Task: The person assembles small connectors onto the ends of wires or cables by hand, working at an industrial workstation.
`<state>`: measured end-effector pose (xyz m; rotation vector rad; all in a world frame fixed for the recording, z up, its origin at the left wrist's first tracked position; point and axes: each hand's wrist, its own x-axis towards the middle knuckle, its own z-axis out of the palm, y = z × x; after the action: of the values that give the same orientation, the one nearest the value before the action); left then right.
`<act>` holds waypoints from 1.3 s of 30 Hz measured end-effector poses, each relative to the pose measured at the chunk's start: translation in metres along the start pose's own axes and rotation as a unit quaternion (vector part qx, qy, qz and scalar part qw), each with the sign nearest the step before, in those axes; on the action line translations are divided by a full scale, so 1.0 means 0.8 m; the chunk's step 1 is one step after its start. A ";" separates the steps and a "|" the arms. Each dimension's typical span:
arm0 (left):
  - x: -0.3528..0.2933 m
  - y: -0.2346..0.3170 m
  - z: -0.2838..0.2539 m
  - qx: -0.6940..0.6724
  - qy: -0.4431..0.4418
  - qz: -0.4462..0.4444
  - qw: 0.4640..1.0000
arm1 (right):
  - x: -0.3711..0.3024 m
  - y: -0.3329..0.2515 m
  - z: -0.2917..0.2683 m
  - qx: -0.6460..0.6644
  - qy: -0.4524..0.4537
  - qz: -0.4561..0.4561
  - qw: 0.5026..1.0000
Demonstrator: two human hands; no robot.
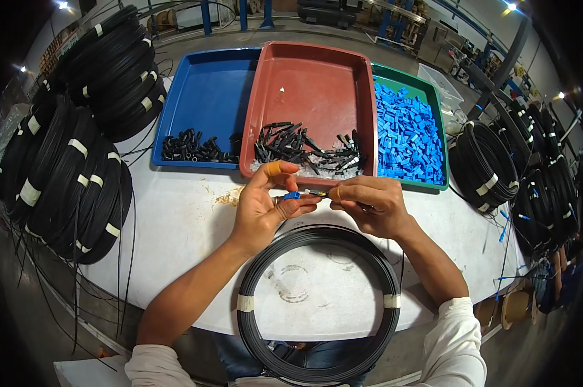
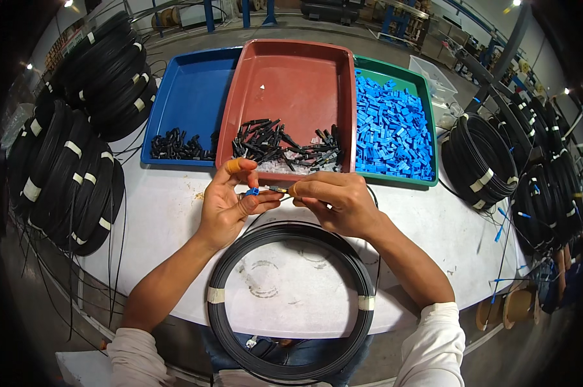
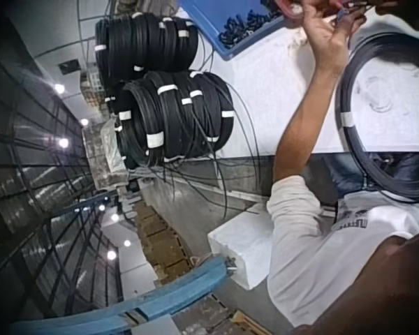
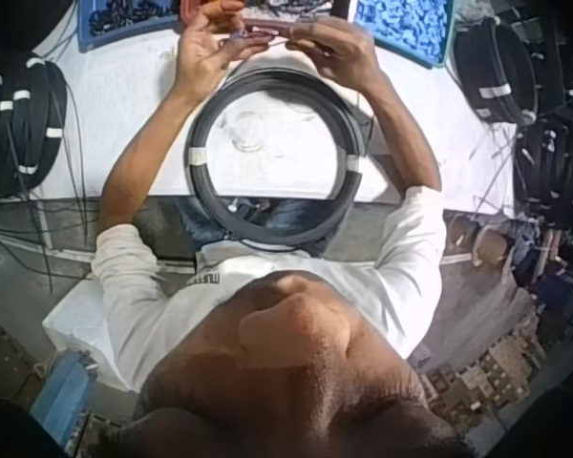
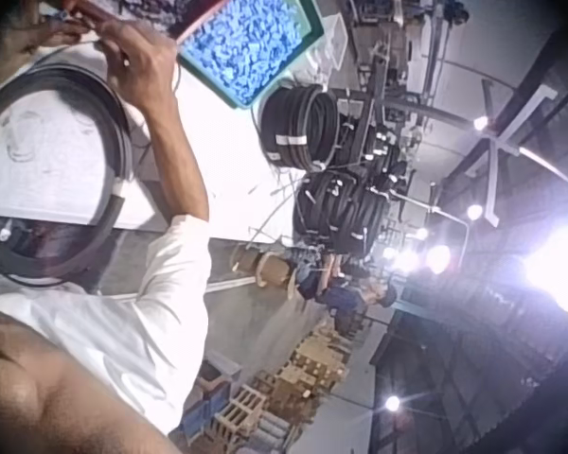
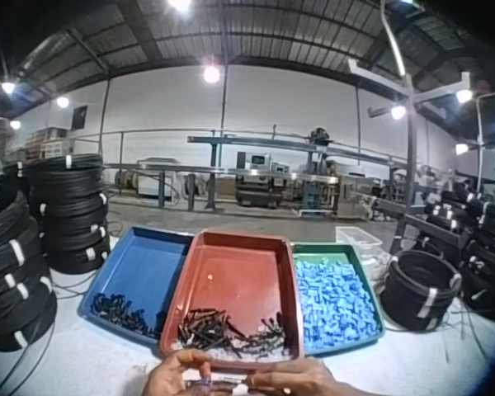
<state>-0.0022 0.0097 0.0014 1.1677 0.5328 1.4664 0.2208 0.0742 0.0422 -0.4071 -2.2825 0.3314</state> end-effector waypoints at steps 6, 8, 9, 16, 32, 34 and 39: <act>-0.003 -0.014 -0.004 0.009 0.012 0.032 0.999 | 0.002 -0.010 0.000 0.007 -0.018 -0.045 0.999; -0.005 -0.007 0.005 -0.087 0.025 -0.008 0.996 | 0.000 -0.011 -0.001 -0.018 -0.040 -0.061 0.997; -0.005 -0.006 0.005 -0.089 0.025 -0.009 0.996 | -0.002 -0.010 0.000 -0.018 -0.041 -0.060 0.997; -0.009 -0.002 0.007 -0.056 0.033 -0.017 0.998 | -0.006 -0.010 0.002 0.003 -0.083 -0.016 0.996; -0.011 -0.003 0.007 -0.038 0.045 -0.021 0.998 | -0.005 -0.018 0.001 -0.108 -0.140 -0.080 0.981; -0.011 -0.002 0.006 -0.043 0.047 -0.034 0.997 | -0.005 -0.014 0.000 -0.111 -0.148 -0.080 0.980; -0.009 -0.005 0.004 -0.054 0.042 -0.046 0.997 | -0.008 -0.008 0.002 -0.103 -0.160 -0.057 0.980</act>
<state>0.0015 0.0037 -0.0036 0.9886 0.5517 1.4522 0.2223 0.0661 0.0393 -0.3434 -2.6563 0.1054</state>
